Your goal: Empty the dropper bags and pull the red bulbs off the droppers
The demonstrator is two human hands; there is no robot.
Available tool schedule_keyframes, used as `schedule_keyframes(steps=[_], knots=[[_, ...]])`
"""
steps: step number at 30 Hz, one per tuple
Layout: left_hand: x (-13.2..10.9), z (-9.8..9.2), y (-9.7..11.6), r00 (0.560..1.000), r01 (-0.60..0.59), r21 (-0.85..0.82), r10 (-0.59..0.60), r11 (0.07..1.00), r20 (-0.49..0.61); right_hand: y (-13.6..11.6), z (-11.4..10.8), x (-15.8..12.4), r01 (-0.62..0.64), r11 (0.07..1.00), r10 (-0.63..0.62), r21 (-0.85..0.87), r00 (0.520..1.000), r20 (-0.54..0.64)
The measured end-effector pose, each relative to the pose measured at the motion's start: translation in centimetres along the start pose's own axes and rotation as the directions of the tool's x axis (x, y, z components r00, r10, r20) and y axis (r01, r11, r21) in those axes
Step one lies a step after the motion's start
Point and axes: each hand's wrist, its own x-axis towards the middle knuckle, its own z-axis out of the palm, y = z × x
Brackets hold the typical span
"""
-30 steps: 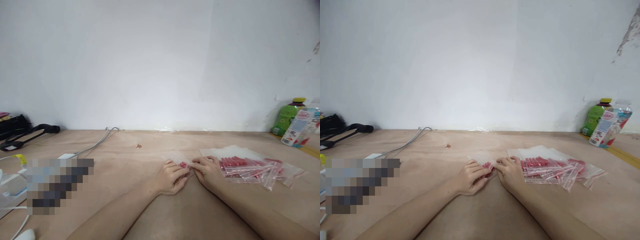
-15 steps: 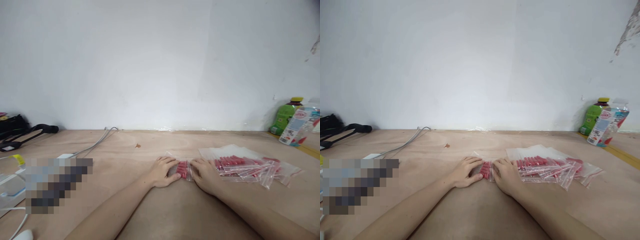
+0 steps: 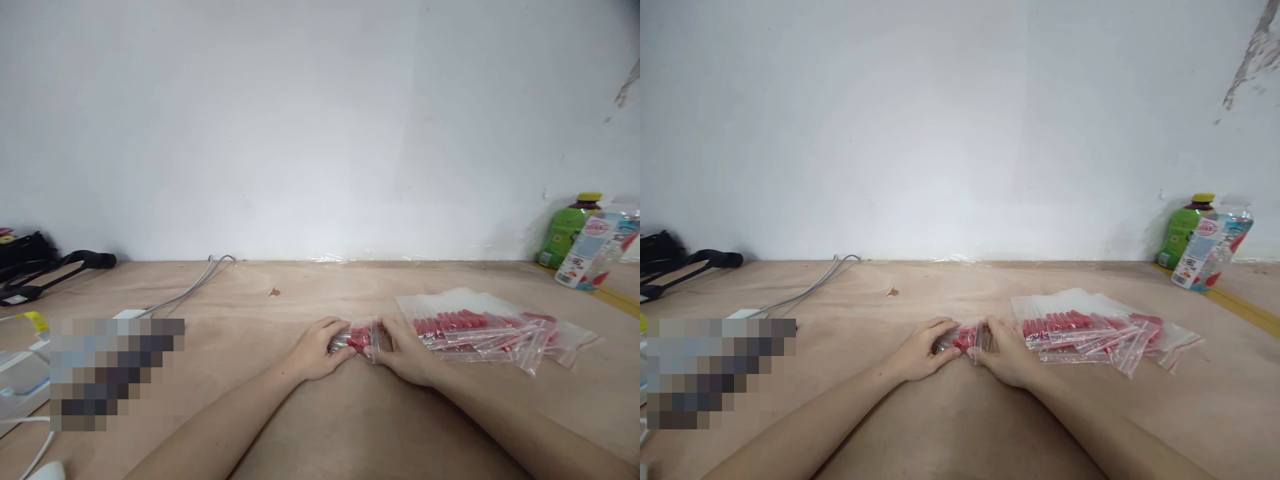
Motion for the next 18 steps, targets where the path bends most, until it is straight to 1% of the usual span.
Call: schedule_keyframes(steps=[3, 5, 9, 12, 15, 18], knots=[[0.1, 0.0, 0.0, 1.000, -0.010, 0.008, 0.010, 1.000, 0.007, -0.2, 0.0, 0.1, 0.006, 1.000, -0.006, 0.022, 1.000, -0.004], [0.1, 0.1, 0.0, 1.000, -0.015, 0.022, 0.015, 1.000, 0.009, -0.5, 0.0, 0.2, 0.012, 1.000, -0.012, -0.019, 1.000, 0.012], [0.1, 0.1, 0.1, 0.999, -0.044, 0.033, 0.044, 0.998, 0.005, -0.9, -0.1, 0.3, 0.081, 0.992, -0.079, -0.096, 0.996, 0.029], [0.2, 0.1, 0.0, 0.999, -0.040, 0.042, 0.040, 0.998, 0.001, -0.8, 0.1, 0.2, 0.063, 0.989, -0.066, -0.135, 0.998, -0.013], [0.1, 0.2, -0.2, 1.000, -0.006, 0.051, 0.006, 0.999, -0.006, -0.3, 0.2, 0.1, 0.054, 0.986, -0.067, -0.159, 0.995, -0.078], [0.1, 0.4, -0.4, 0.999, 0.028, 0.060, -0.027, 0.998, -0.019, 0.2, 0.1, 0.1, 0.069, 0.991, -0.085, -0.117, 0.986, -0.141]])
